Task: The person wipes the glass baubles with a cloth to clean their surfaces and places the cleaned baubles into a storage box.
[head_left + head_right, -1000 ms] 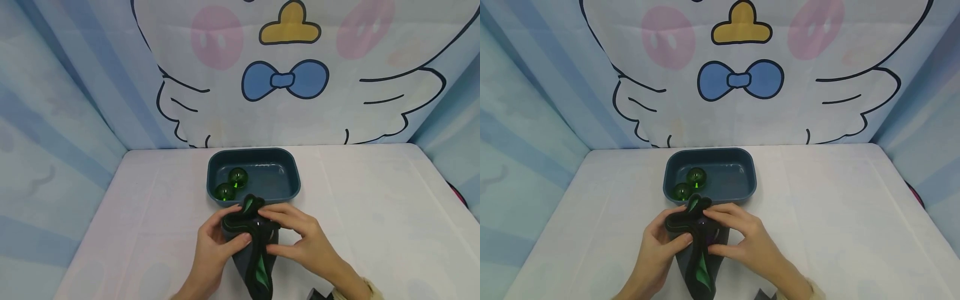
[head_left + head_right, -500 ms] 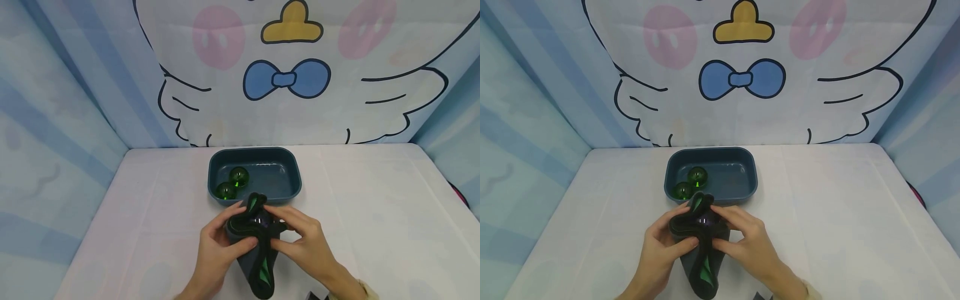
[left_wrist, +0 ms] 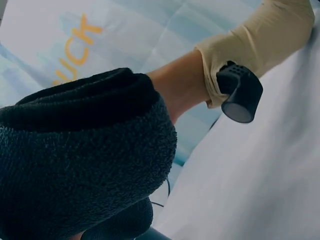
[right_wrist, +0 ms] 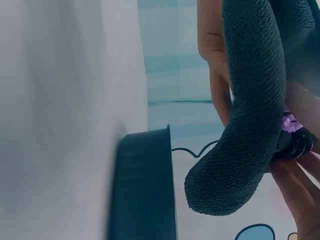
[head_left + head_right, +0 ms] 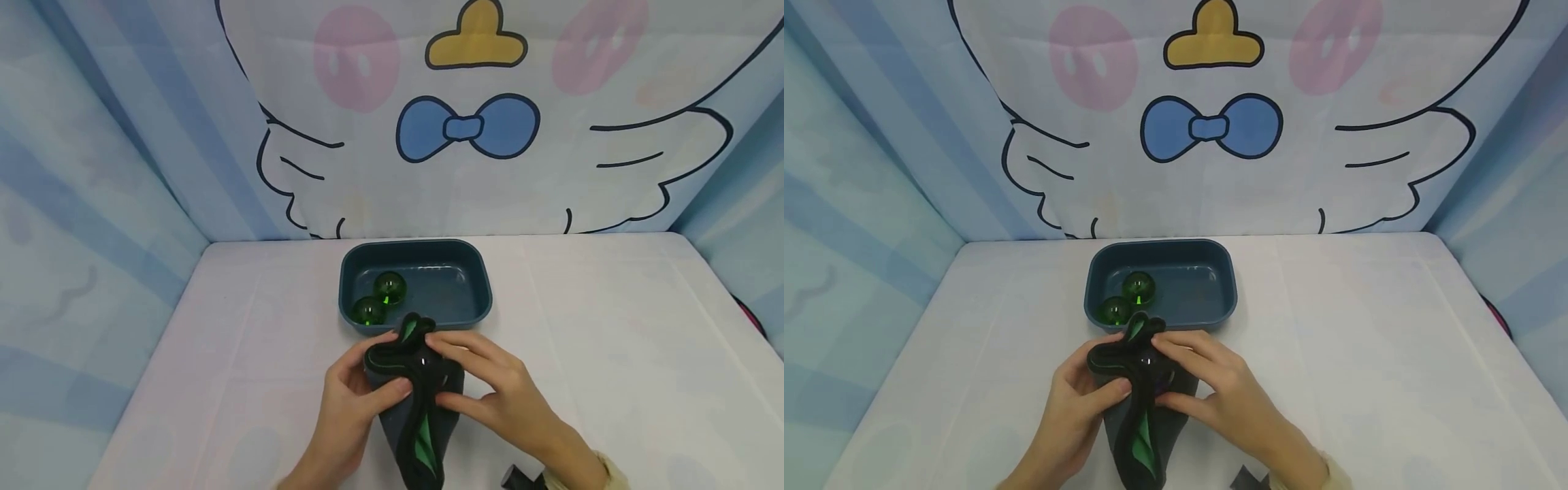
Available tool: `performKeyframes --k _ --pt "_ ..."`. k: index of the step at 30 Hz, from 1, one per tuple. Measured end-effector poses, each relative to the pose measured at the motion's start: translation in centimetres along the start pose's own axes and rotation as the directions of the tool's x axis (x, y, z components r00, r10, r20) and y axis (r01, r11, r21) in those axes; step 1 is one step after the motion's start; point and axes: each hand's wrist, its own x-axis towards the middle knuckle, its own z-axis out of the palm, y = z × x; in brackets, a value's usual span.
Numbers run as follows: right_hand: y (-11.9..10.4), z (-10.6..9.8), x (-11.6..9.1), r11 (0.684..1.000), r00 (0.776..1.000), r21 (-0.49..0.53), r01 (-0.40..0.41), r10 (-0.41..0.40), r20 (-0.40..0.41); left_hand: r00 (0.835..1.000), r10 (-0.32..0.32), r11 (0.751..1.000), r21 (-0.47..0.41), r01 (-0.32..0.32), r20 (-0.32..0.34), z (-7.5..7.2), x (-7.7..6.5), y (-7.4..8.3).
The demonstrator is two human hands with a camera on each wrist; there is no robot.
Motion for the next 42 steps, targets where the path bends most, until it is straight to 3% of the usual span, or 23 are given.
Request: performKeyframes --k 2,4,7,10,13,18,21,23,27,31,33,37,42 --pt "-0.09 -0.03 -0.03 0.999 0.999 0.023 -0.034 0.034 -0.008 1.0 0.029 1.0 0.011 -0.029 0.012 0.0 -0.03 -0.09" --pt "-0.22 0.01 -0.09 0.99 0.993 0.078 -0.117 0.118 -0.012 0.997 0.07 0.997 0.031 -0.071 0.026 0.03 -0.08 -0.23" --pt "-0.46 0.05 -0.12 0.938 0.952 0.165 -0.304 0.306 0.009 0.993 0.115 0.992 0.055 -0.117 0.037 0.02 -0.17 -0.41" --pt "-0.63 0.03 -0.07 0.887 0.906 0.194 -0.419 0.422 0.031 0.993 0.109 0.992 0.064 -0.111 0.033 -0.01 -0.15 -0.42" --pt "-0.74 -0.04 0.0 0.898 0.911 0.159 -0.411 0.409 0.046 0.997 0.077 0.995 0.058 -0.077 0.017 -0.07 -0.07 -0.31" --pt "-0.62 -0.23 0.13 0.971 0.971 0.059 -0.23 0.226 0.078 1.0 0.025 0.999 0.032 -0.025 -0.002 -0.16 0.09 -0.17" --pt "-0.51 -0.36 0.12 0.991 0.989 0.032 -0.126 0.123 0.083 1.0 0.001 0.999 0.036 -0.001 0.005 -0.2 0.14 -0.22" --pt "-0.47 -0.39 0.09 0.994 0.992 0.042 -0.1 0.097 0.08 1.0 -0.008 0.999 0.039 0.008 0.009 -0.24 0.14 -0.31" --pt "-0.39 -0.31 0.06 0.984 0.984 0.065 -0.167 0.163 0.068 1.0 -0.021 0.999 0.031 0.02 0.017 -0.3 0.05 -0.46" --pt "-0.55 -0.33 0.13 0.947 0.95 0.084 -0.311 0.306 0.068 0.999 -0.022 1.0 0.018 0.022 0.024 -0.31 -0.02 -0.46" --pt "-0.63 -0.42 0.2 0.936 0.939 0.089 -0.341 0.335 0.074 0.999 -0.028 1.0 0.016 0.027 0.019 -0.3 -0.02 -0.38" --pt "-0.72 -0.72 0.29 0.939 0.94 0.084 -0.334 0.326 0.096 0.998 -0.06 0.998 0.012 0.06 -0.009 -0.11 0.07 -0.23" --pt "-0.51 -0.79 0.17 0.969 0.962 0.001 -0.246 0.243 0.124 0.995 -0.086 0.996 -0.017 0.086 -0.046 0.05 0.34 -0.3"
